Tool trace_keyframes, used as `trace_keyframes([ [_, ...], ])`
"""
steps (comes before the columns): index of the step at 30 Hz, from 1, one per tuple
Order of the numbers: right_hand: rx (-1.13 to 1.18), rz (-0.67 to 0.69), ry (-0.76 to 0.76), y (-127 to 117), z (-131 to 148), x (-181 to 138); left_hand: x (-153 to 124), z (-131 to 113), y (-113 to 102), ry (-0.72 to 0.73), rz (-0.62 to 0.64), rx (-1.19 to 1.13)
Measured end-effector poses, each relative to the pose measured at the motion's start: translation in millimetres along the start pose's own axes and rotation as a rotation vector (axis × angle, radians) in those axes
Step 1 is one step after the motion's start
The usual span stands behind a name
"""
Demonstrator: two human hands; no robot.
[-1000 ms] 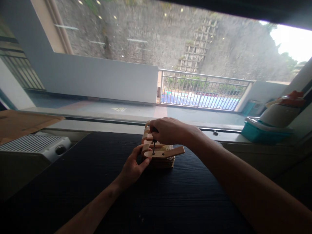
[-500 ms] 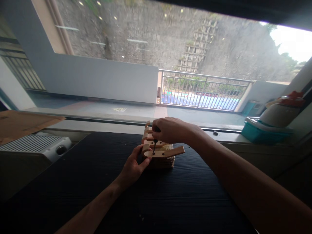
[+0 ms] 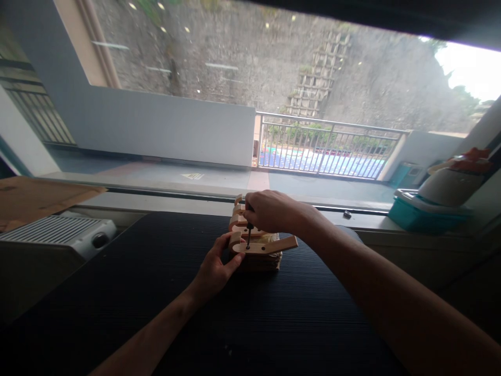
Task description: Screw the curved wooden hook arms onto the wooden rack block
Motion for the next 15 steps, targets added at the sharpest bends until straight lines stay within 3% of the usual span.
trace_keyframes([
  [7,0.002,0.031,-0.074,-1.5,5.4,-1.1,0.1,0.7,0.8,0.002,0.009,0.017],
  [15,0.015,0.025,0.007,4.4,-4.3,-0.9,0.4,-3.0,0.0,-0.008,0.007,-0.023],
])
Point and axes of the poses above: each hand's wrist, its own x-axis towards the middle knuckle, its own y-axis out of the palm, z = x × y, the point moved 8 cm from there along x, towards the middle knuckle, and after that the axes turned 1 degree about -y, right-handed, at the moved point
